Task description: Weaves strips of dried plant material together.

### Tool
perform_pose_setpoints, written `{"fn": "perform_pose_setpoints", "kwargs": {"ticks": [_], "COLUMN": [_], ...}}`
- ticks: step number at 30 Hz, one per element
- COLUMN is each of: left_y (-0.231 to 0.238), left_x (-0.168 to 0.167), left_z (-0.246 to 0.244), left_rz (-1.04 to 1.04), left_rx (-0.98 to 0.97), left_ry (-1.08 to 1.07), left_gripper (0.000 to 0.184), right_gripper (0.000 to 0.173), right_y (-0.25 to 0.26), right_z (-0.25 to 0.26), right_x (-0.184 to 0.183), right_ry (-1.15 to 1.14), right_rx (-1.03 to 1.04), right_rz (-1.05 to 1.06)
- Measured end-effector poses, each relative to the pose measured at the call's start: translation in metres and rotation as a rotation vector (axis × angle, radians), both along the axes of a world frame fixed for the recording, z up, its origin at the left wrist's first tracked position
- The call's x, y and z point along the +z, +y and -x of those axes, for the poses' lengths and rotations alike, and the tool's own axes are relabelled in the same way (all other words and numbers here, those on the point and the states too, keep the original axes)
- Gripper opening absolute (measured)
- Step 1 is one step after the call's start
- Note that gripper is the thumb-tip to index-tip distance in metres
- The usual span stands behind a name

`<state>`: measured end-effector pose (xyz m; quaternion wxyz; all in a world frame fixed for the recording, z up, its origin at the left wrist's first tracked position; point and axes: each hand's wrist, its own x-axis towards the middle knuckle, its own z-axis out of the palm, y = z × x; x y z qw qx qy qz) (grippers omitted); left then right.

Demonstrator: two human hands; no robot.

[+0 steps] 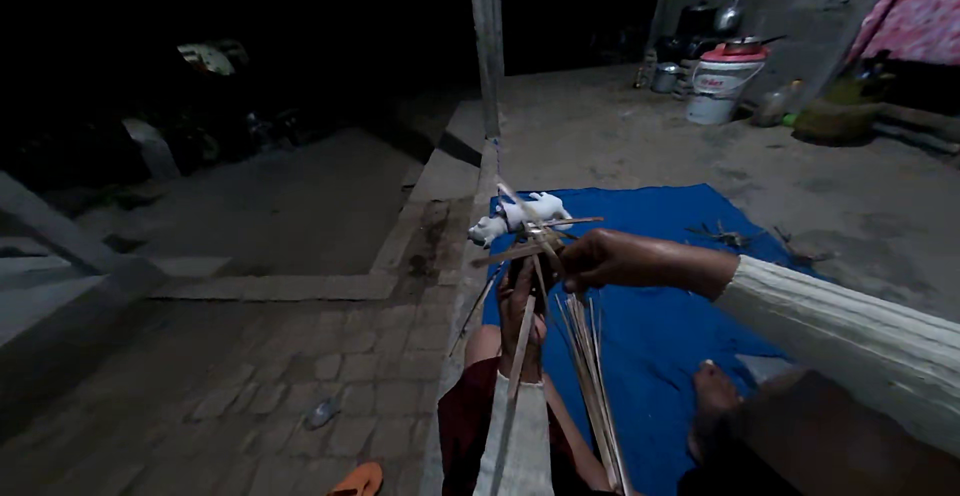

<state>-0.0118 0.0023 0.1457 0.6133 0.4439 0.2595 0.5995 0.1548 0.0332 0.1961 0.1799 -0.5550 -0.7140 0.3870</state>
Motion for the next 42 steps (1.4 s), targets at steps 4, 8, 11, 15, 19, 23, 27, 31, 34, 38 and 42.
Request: {"fn": "perform_pose_setpoints", "kwargs": {"ticks": [4,8,11,15,19,23,27,31,34,38,42], "left_y": [0.069,0.067,0.073,0.065,0.061,0.062,0.063,0.059,0.061,0.064,0.06], "left_x": [-0.07,-0.071,-0.076,-0.068,-0.064,-0.061,-0.067,-0.066,-0.07,-0.076,-0.07], "left_z": [-0.022,-0.018,-0.018,-0.019,-0.018,-0.016,-0.017,-0.018,-0.017,-0.012,-0.012], "left_rz": [0.065,0.073,-0.007,-0.012,0.025,-0.02,-0.081,-0.064,-0.116,-0.226,-0.169], "left_rx": [-0.151,-0.194,-0.26,-0.256,-0.223,-0.223,-0.245,-0.223,-0.241,-0.346,-0.341], "left_ry": [-0.353,-0.301,-0.356,-0.365,-0.338,-0.329,-0.326,-0.313,-0.289,-0.268,-0.253], "left_gripper": [0.023,0.022,0.025,0.027,0.032,0.03,0.025,0.021,0.016,0.023,0.014], "right_gripper": [0.012,0.01,0.01,0.009,0.009,0.014,0.015,0.017,0.018,0.018,0.018], "right_y": [-0.002,-0.007,-0.004,-0.001,-0.004,-0.005,-0.004,-0.006,-0.007,-0.008,-0.006], "right_z": [-0.004,-0.005,-0.004,-0.001,0.005,0.005,0.005,0.007,0.008,0.007,0.003], "right_x": [0.006,0.017,0.013,0.003,0.004,0.008,0.004,0.006,0.007,0.008,0.008], "right_ry": [-0.041,0.223,0.366,0.428,0.393,0.354,0.273,0.28,0.327,0.305,0.303], "right_rx": [-0.029,-0.112,-0.184,-0.214,-0.203,-0.191,-0.185,-0.198,-0.208,-0.195,-0.214], "right_rz": [0.041,-0.015,-0.13,-0.192,-0.244,-0.266,-0.287,-0.239,-0.179,-0.16,-0.145]}}
